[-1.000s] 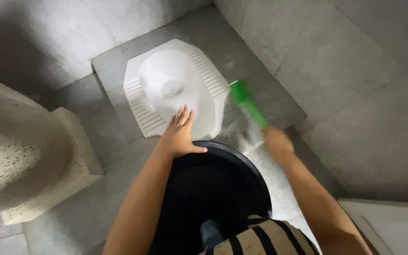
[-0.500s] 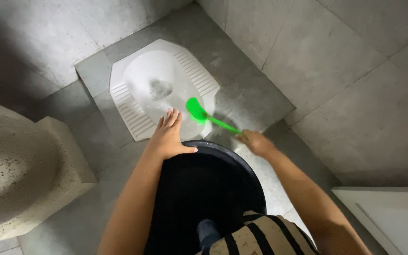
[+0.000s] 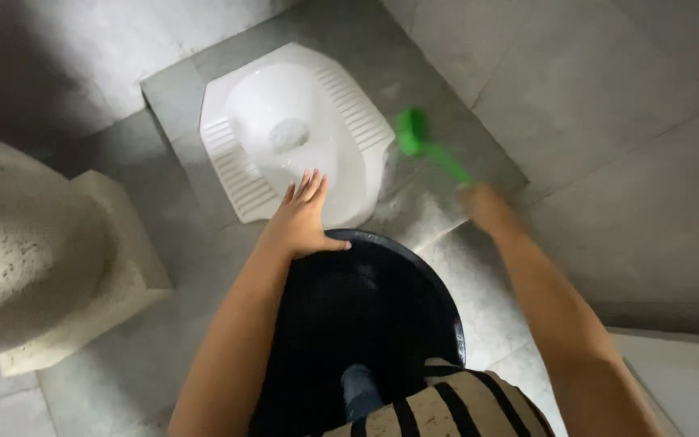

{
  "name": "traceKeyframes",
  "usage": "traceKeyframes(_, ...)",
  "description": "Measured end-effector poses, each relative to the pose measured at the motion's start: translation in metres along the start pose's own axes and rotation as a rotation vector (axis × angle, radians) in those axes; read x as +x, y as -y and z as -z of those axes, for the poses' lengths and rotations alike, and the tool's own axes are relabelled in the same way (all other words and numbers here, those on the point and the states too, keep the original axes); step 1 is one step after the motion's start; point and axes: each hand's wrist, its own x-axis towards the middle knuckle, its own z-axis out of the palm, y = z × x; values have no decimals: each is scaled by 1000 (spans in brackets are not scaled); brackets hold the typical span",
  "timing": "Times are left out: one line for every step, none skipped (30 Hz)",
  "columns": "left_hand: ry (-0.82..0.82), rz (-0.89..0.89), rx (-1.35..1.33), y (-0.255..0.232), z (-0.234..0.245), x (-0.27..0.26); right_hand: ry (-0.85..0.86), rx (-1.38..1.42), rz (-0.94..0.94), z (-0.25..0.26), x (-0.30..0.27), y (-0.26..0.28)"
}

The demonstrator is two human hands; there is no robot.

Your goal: Scrubbing a squat toilet with a green brush and water from a bucket.

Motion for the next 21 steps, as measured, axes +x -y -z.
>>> traceKeyframes(-4,10,-2,1,0,-1,6,-4,8,-2,1,2)
traceKeyframes(-10,-4,3,2,1,-2,-69,-5,-94,-3,1,4)
traceKeyframes(-18,-26,11,1,3,0,-151,-3,-198,-1,1,6)
traceKeyframes(-24,-24,12,3,1,-1,-154,-4,-192,-48,14,-37)
traceKeyframes(-37,-40,5,4,-1,1,-300,-374,205,-87,33,-72)
traceKeyframes(-49,-56,-3,6,-3,2,-441,-742,606,-119,65,-94)
traceKeyframes(-51,-57,2,6,-2,2,-446,-739,607,-108,57,-76)
traceKeyframes(-48,-58,-1,7,-2,2,-411,-624,614,-96,50,-59)
traceKeyframes(-40,-58,-5,8,-4,1,-371,-509,618,-87,40,-45)
traceKeyframes(-37,-59,-2,8,-2,0,-371,-505,616,-59,34,-16)
traceKeyframes(-44,-51,-5,5,-3,-1,-117,-376,146,-26,29,9)
traceKeyframes(-50,-44,-8,2,-3,-1,134,-233,-321,6,23,35)
traceKeyframes(-55,-42,-18,1,-4,-1,133,-244,-320,-18,37,10)
traceKeyframes(-43,-34,-24,0,-5,0,8,-325,-190,-41,52,-15)
traceKeyframes(-37,-26,-20,2,0,2,-122,-396,-50,-63,72,-35)
traceKeyframes(-50,-23,-20,2,-1,5,-129,-400,-41,-69,66,-22)
traceKeyframes(-30,-19,11,4,-1,5,-78,-405,-3,-80,59,-7)
traceKeyframes(-11,-14,41,7,-1,5,-26,-410,35,-91,52,8)
traceKeyframes(-12,-4,48,6,0,4,-22,-404,45,-73,40,20)
traceKeyframes(21,4,49,4,0,4,-76,-353,107,-54,29,30)
traceKeyframes(59,13,47,2,-1,2,-123,-300,165,-37,15,39)
